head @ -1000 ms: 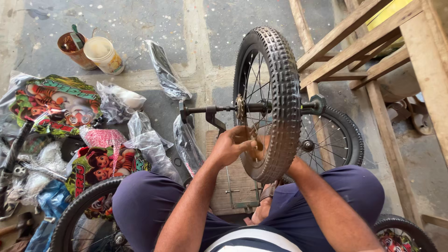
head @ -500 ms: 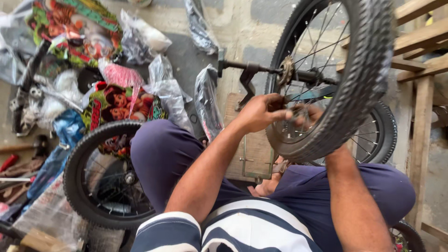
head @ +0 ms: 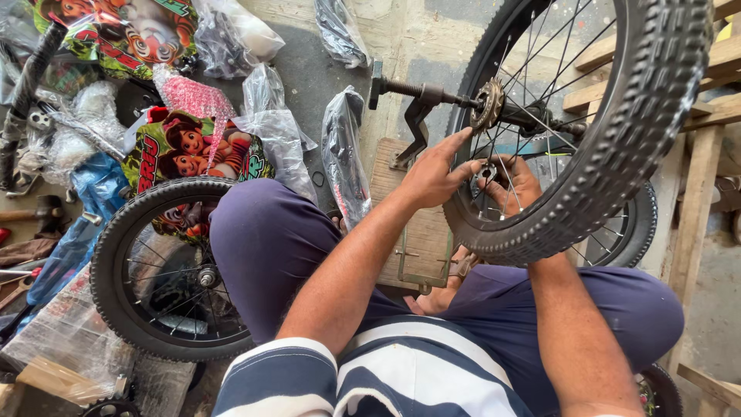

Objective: The person sits on the floor and uses a spoke wrench to tighten the spokes on a bicycle wheel mounted in a truing stand. They repeatedly rotate the wheel to check alignment and adjust individual spokes to true the rim.

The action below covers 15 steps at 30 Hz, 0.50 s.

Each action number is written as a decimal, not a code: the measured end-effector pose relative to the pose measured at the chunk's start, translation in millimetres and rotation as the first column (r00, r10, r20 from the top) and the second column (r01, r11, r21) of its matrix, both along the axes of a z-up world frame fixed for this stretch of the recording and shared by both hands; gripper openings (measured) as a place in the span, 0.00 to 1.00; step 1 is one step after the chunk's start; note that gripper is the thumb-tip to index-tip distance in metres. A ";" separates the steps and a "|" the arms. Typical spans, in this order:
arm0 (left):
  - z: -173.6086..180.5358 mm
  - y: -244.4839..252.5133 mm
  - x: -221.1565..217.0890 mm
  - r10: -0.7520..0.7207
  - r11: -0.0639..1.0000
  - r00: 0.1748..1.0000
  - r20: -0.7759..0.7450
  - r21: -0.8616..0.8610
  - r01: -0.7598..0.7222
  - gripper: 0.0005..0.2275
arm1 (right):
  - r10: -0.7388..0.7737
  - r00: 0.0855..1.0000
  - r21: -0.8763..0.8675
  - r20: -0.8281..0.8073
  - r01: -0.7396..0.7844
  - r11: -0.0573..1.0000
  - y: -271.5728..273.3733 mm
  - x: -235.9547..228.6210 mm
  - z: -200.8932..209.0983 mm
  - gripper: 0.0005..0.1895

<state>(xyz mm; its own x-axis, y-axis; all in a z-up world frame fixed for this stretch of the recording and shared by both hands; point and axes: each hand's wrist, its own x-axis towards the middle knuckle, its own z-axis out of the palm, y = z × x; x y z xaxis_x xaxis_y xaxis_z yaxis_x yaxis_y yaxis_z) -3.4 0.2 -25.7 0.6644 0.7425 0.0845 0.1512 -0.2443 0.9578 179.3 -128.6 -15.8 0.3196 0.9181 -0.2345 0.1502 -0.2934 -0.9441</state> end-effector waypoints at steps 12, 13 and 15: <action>28.4 2.7 -13.9 -0.081 0.991 0.996 0.021 -0.101 0.083 0.21 | 0.115 0.983 0.008 -0.142 -0.115 0.993 10.1 2.6 10.2 0.28; 30.1 2.6 -14.0 -0.082 0.991 0.997 0.017 -0.109 0.083 0.21 | 0.124 0.976 -0.005 -0.179 -0.127 0.992 10.9 3.2 12.3 0.28; 32.8 2.5 -15.0 -0.083 0.990 0.997 0.010 -0.116 0.083 0.20 | 0.082 0.990 -0.072 -0.112 -0.090 0.993 13.3 -2.5 22.0 0.28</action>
